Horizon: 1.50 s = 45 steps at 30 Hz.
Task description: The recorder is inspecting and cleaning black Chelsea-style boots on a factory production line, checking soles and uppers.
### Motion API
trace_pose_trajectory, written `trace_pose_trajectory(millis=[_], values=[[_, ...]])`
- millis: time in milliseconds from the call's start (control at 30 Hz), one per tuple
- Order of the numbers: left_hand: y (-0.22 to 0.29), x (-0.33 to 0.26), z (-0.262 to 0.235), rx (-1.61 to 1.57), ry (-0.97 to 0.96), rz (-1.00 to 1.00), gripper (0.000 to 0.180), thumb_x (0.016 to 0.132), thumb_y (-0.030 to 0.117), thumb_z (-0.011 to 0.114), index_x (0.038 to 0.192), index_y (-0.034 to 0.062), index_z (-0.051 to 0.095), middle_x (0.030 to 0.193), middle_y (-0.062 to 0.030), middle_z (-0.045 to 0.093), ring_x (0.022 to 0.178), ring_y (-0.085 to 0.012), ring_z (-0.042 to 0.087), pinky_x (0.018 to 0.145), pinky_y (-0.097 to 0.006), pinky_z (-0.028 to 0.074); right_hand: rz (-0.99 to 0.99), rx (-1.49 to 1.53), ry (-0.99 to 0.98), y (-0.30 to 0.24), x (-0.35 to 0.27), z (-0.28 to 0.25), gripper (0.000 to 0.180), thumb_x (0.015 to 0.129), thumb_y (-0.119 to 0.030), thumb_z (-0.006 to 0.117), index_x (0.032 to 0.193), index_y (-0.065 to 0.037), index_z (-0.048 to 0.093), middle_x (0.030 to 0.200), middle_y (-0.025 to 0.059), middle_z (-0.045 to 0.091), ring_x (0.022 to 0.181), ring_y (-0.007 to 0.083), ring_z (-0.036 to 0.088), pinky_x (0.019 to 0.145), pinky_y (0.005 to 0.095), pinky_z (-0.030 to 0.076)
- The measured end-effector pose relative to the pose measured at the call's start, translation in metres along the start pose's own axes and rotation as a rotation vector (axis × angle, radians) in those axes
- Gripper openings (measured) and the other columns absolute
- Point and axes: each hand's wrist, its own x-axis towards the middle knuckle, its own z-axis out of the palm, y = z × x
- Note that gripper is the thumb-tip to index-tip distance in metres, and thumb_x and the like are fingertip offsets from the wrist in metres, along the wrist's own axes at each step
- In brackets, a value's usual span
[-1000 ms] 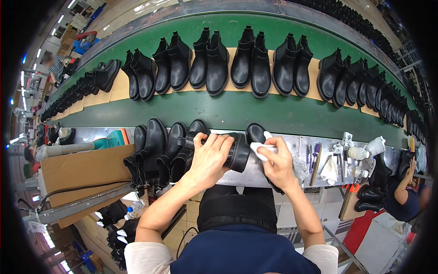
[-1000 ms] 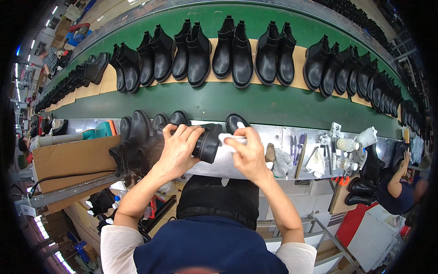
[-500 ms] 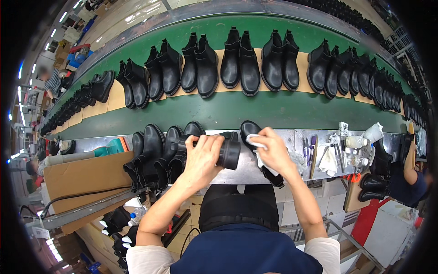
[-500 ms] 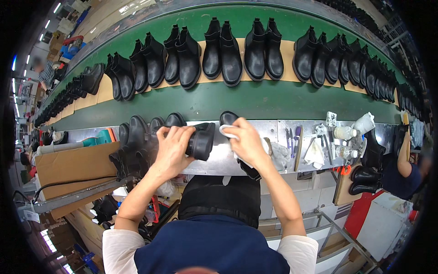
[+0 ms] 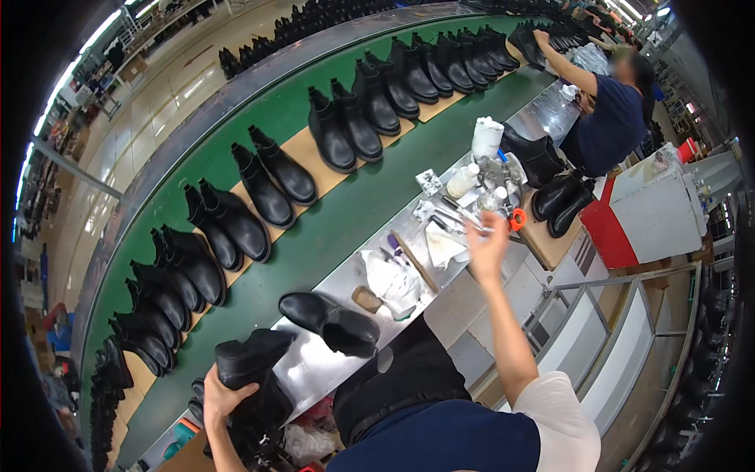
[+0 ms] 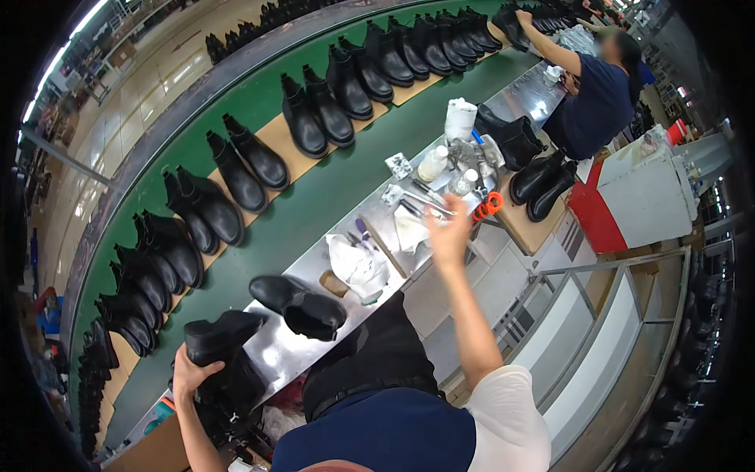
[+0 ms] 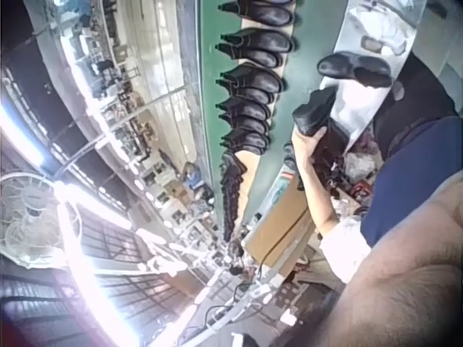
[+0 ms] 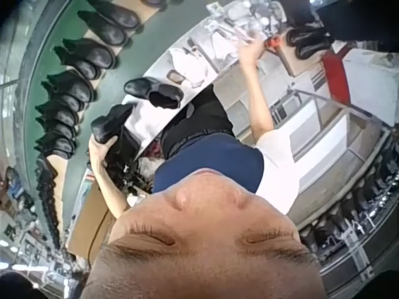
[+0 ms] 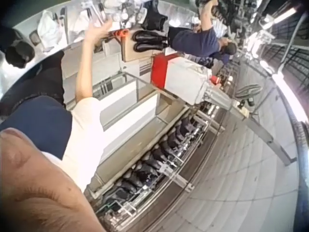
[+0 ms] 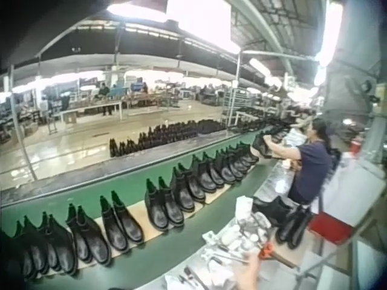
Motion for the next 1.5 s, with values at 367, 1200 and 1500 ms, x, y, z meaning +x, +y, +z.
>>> trace_pose_trajectory(millis=[367, 1200, 1500], values=[[0.094, 0.025, 0.026, 0.584, 0.523, -0.048, 0.067, 0.055, -0.004, 0.070, 0.119, -0.0032, 0.052, 0.096, -0.0227, 0.064, 0.091, -0.0338, 0.064, 0.082, -0.039, 0.049, 0.205, -0.098, -0.690, 0.251, 0.202, -0.010, 0.042, 0.061, -0.026, 0.082, 0.086, 0.003, 0.066, 0.073, 0.0077, 0.064, 0.068, 0.0147, 0.060, 0.062, 0.0291, 0.047], [0.251, 0.152, 0.197, 1.276, 0.712, 0.668, 0.064, 0.070, 0.006, 0.058, 0.129, -0.0102, 0.039, 0.081, -0.0071, 0.046, 0.072, -0.0183, 0.050, 0.054, -0.025, 0.041, 0.141, 0.712, -1.079, -0.046, 0.109, -0.080, 0.038, 0.084, -0.010, 0.067, 0.117, 0.003, 0.055, 0.081, 0.0019, 0.059, 0.074, 0.0073, 0.053, 0.069, 0.0218, 0.045], [0.234, 0.141, 0.174, 1.256, 0.760, 0.748, 0.057, 0.074, 0.009, 0.058, 0.127, -0.0085, 0.044, 0.074, -0.0044, 0.044, 0.066, -0.0154, 0.048, 0.052, -0.025, 0.038, -0.028, 0.492, -1.126, -0.087, 0.093, -0.072, 0.042, 0.083, -0.019, 0.069, 0.117, 0.003, 0.057, 0.067, 0.0020, 0.054, 0.065, 0.0056, 0.044, 0.059, 0.0226, 0.040]])
